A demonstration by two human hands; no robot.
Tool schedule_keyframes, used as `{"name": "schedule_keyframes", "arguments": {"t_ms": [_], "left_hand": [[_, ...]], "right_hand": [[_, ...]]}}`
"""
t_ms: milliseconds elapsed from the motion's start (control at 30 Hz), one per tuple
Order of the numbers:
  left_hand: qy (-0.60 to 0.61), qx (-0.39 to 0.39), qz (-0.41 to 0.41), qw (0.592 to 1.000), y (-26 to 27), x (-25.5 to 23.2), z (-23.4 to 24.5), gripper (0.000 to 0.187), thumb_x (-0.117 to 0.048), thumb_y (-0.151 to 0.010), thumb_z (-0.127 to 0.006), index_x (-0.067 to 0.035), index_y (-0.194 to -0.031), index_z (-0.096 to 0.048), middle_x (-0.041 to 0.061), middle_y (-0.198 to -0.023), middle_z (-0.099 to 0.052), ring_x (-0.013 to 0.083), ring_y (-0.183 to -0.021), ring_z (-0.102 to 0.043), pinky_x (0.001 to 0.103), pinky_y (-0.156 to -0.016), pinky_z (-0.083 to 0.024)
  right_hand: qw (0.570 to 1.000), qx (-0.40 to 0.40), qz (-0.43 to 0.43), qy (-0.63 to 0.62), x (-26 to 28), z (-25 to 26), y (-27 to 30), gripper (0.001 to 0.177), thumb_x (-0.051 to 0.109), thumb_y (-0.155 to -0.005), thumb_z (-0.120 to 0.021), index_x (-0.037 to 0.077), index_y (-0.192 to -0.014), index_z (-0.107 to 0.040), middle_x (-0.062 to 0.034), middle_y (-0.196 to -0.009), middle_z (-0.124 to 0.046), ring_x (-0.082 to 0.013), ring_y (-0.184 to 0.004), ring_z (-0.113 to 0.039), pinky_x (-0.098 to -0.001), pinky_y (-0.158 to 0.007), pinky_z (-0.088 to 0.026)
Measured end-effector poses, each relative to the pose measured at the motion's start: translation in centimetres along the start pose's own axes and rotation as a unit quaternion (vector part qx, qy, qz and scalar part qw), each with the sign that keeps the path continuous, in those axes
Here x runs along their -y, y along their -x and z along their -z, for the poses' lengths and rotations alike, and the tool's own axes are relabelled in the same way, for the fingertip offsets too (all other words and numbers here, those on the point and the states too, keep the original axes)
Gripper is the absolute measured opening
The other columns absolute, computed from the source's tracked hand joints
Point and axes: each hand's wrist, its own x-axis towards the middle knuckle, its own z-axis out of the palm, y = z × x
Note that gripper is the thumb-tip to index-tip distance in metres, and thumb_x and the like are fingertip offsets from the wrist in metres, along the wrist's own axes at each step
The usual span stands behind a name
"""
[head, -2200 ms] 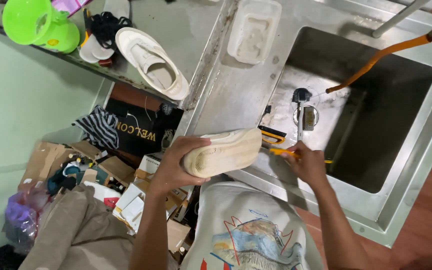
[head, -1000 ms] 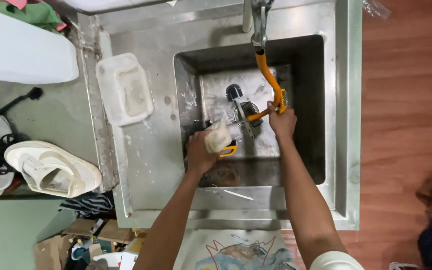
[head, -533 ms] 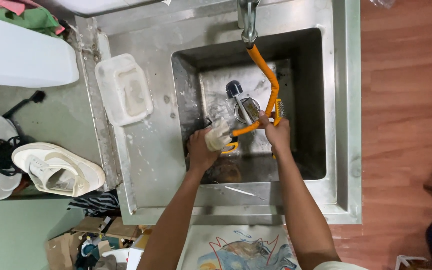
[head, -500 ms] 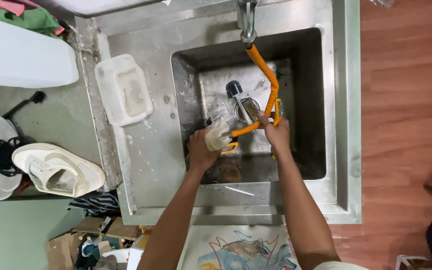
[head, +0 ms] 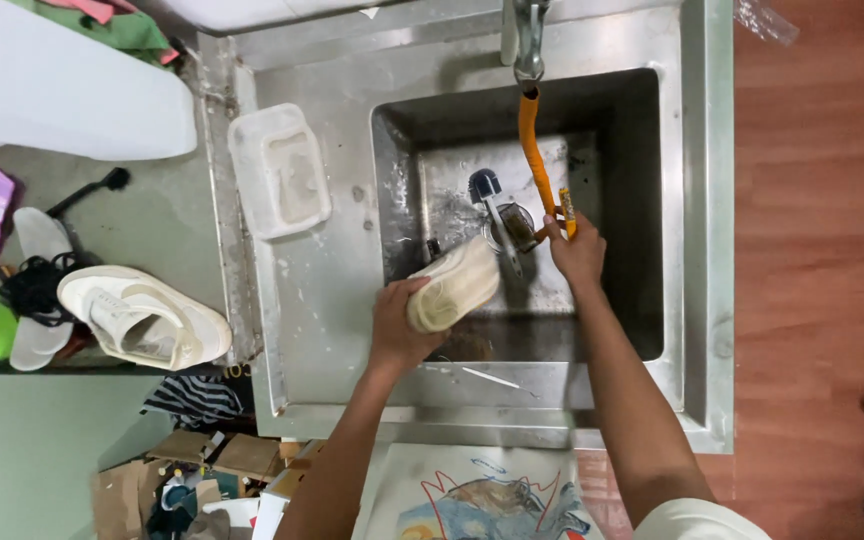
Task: The person rinses a white sneaker under a running tap, then uses a yellow brush to scrub the sole and sides of the shoe. They repeatedly rinse and scrub the shoe over the course of the clip.
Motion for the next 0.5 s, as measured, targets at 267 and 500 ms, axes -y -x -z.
{"name": "schedule_keyframes", "arguments": {"t_ms": [267, 500], "left_hand": [[0.173, -0.065, -0.102, 0.977, 8.3, -9.1, 11.4, 0.085, -0.012, -0.054, -0.108, -0.006, -0.127, -0.065, 0.014, -0.132, -0.067, 0.0395, -0.136, -0.062, 0.052, -0.118, -0.05], [0.252, -0.139, -0.243, 0.926, 13.0, -11.3, 15.6, 0.08, -0.026, -0.06, -0.108, 0.004, -0.123, -0.068, 0.019, -0.125, -0.068, 0.0424, -0.128, -0.065, 0.054, -0.114, -0.049]], "right_hand": [[0.995, 0.037, 0.038, 0.08, -4.1, 3.5, 3.8, 0.048, 0.034, -0.096, -0.08, 0.006, -0.134, -0.075, -0.0263, -0.123, -0.076, -0.0525, -0.124, -0.066, -0.0621, -0.106, -0.051], [0.987, 0.107, 0.0, -0.118, -5.4, 7.6, 11.3, 0.04, 0.0, -0.099, -0.071, -0.011, -0.137, -0.067, -0.0283, -0.101, -0.073, -0.0314, -0.067, -0.062, -0.0426, -0.058, -0.052]]}}
